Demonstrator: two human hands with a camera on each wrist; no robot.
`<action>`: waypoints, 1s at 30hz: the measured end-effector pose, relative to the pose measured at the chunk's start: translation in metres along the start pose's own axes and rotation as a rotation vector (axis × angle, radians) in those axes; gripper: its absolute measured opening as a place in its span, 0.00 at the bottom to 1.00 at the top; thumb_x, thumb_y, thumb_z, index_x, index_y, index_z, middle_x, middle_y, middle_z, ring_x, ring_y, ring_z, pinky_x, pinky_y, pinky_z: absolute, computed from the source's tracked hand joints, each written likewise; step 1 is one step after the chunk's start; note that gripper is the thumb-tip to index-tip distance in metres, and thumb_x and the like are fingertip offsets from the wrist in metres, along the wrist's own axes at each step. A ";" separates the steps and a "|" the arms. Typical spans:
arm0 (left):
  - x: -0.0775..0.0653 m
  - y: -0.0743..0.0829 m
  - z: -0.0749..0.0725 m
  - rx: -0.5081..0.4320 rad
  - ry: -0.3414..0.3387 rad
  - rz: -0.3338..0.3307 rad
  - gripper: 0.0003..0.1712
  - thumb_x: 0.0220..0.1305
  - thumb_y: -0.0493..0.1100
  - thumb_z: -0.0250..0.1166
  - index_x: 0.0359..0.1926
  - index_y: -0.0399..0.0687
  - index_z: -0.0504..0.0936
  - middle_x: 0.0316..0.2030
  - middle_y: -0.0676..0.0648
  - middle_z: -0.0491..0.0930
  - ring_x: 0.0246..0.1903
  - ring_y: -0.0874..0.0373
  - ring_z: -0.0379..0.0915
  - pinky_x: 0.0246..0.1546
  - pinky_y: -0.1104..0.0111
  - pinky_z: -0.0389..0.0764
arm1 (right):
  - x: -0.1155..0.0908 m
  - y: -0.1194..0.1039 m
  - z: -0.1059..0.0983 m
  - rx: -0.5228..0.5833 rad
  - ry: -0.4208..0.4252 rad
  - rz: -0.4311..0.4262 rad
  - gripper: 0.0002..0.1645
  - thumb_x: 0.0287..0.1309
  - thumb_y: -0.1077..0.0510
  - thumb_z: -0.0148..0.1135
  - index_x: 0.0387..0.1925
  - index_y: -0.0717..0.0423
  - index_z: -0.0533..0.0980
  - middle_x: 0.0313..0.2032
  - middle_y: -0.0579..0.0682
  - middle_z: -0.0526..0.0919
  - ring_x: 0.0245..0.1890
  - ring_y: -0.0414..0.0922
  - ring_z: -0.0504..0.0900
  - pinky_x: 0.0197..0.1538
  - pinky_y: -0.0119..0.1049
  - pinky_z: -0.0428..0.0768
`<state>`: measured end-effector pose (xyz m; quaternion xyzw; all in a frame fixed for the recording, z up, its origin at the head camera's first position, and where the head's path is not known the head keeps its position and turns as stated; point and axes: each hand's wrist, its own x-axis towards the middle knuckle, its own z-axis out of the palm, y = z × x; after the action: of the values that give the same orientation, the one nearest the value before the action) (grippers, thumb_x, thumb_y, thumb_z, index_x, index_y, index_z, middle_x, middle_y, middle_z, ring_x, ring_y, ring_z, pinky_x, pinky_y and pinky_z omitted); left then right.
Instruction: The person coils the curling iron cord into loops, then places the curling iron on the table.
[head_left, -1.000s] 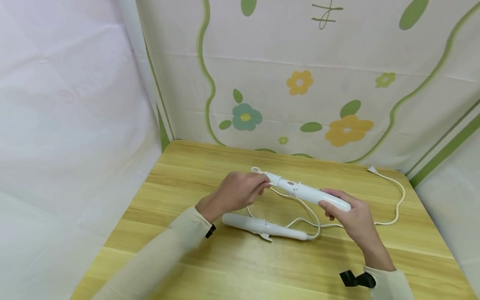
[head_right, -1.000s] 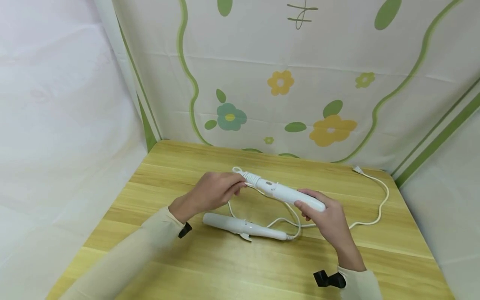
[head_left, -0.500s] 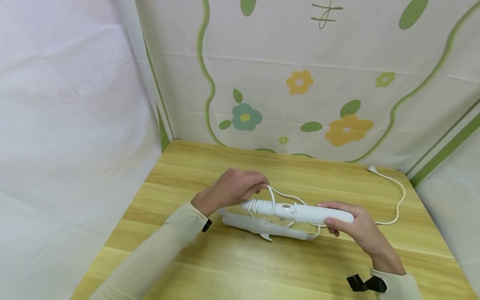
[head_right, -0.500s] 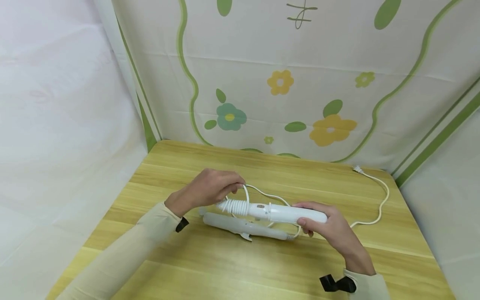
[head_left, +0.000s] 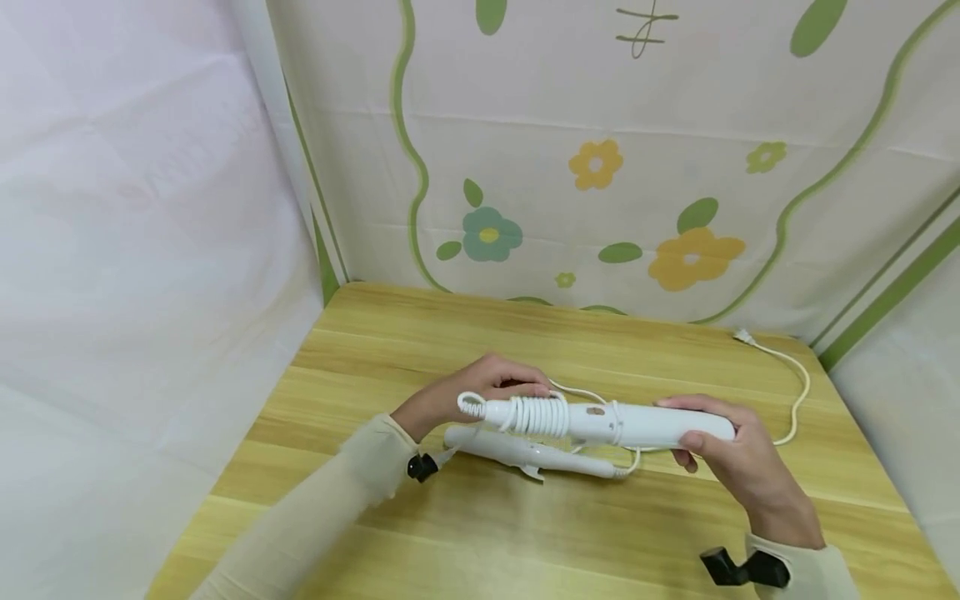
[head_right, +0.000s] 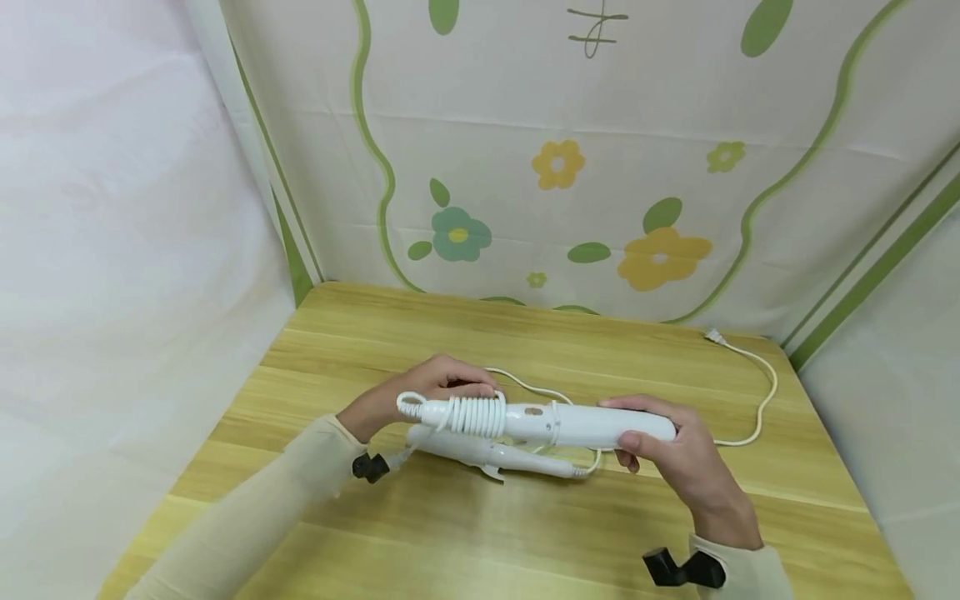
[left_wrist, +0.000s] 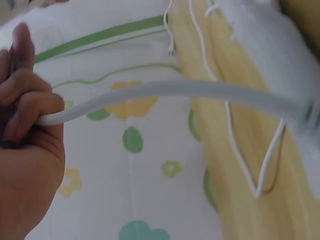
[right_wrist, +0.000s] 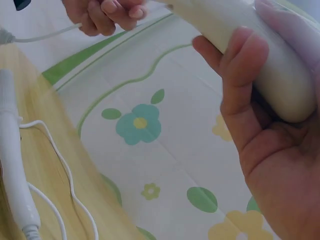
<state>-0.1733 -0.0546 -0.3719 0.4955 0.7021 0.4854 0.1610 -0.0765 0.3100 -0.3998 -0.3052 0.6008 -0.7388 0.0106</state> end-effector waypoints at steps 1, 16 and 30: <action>0.000 -0.002 0.005 -0.068 0.021 0.005 0.13 0.83 0.32 0.56 0.52 0.31 0.87 0.43 0.36 0.89 0.34 0.67 0.76 0.41 0.73 0.78 | 0.002 0.000 0.002 0.012 0.019 -0.006 0.21 0.73 0.80 0.55 0.62 0.73 0.80 0.52 0.57 0.90 0.29 0.45 0.84 0.23 0.42 0.73; 0.004 -0.010 0.043 -0.126 0.331 -0.364 0.20 0.90 0.44 0.49 0.50 0.44 0.88 0.30 0.48 0.86 0.15 0.62 0.57 0.20 0.72 0.63 | 0.021 0.009 0.028 -0.299 0.348 0.090 0.17 0.67 0.80 0.65 0.56 0.77 0.82 0.31 0.51 0.91 0.25 0.40 0.87 0.28 0.33 0.85; -0.002 0.011 0.035 0.231 0.262 -0.346 0.20 0.90 0.48 0.51 0.44 0.52 0.89 0.22 0.57 0.76 0.19 0.65 0.60 0.30 0.72 0.66 | 0.025 0.019 0.019 -0.391 0.580 0.238 0.19 0.69 0.68 0.72 0.58 0.73 0.83 0.24 0.52 0.89 0.23 0.41 0.86 0.28 0.30 0.85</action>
<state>-0.1422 -0.0373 -0.3801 0.3157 0.8424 0.4271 0.0916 -0.0948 0.2785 -0.4045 -0.0075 0.7400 -0.6594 -0.1327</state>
